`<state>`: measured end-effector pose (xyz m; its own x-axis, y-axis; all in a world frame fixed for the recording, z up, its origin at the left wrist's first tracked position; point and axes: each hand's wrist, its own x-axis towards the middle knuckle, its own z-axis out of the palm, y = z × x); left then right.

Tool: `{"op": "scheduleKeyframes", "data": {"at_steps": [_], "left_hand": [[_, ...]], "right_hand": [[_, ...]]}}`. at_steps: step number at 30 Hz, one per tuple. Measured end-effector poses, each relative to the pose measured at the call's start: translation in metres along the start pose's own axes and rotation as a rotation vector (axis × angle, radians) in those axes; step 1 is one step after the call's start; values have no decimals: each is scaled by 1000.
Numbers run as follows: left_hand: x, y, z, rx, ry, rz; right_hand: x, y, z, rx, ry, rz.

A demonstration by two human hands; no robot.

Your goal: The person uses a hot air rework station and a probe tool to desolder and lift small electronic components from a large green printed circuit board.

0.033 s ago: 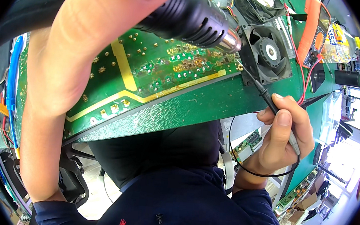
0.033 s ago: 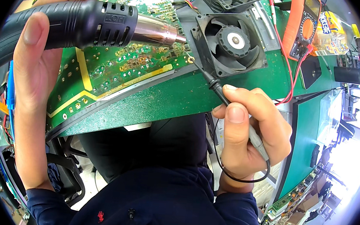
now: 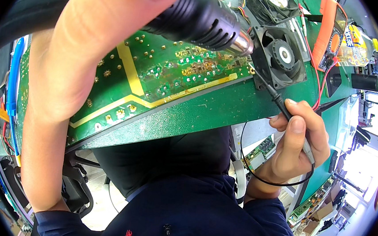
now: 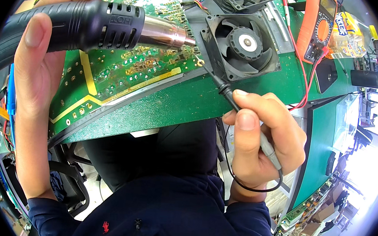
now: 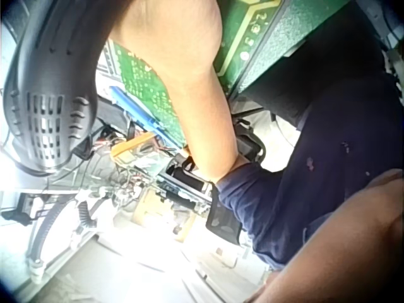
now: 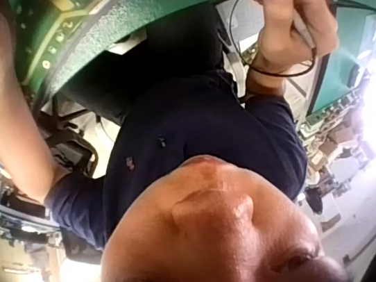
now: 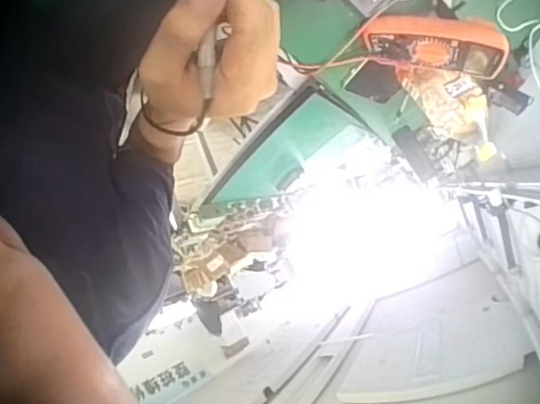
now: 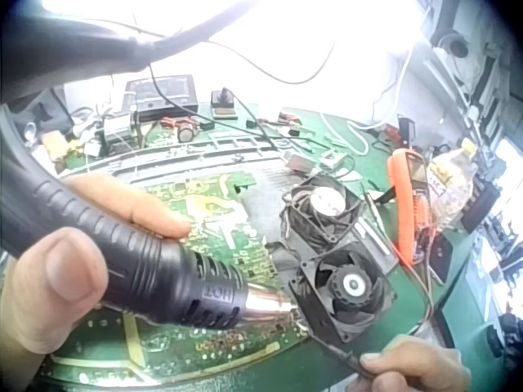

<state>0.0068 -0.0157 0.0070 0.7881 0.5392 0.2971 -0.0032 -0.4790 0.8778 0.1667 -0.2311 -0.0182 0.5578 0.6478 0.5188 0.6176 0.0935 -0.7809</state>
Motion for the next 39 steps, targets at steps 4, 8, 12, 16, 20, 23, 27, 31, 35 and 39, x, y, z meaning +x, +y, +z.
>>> {"op": "scheduleKeyframes", "data": {"at_steps": [4,8,12,16,20,23,27,31,35,39], "left_hand": [[0,0,1,-12,28,-10],[1,-2,1,-35,-7,-27],[1,-2,-2,-22,1,-17],[1,-2,-3,8,6,19],[2,-1,-4,22,-29,8],[2,-1,-4,6,-30,-6],[0,0,2,-55,29,-29],[1,0,-2,-20,-33,-31],[0,-2,-1,-43,-5,-15],[0,-2,0,-31,6,-8]], "right_hand": [[2,0,1,14,0,-14],[1,2,1,6,-1,-31],[2,3,-1,36,-29,-49],[1,3,2,17,-10,-29],[1,3,0,26,-28,-36],[1,3,1,19,-14,-40],[3,6,-1,46,-60,-109],[1,3,2,-2,11,-38],[2,6,-1,24,-23,-97],[1,4,2,2,-1,-64]]}}
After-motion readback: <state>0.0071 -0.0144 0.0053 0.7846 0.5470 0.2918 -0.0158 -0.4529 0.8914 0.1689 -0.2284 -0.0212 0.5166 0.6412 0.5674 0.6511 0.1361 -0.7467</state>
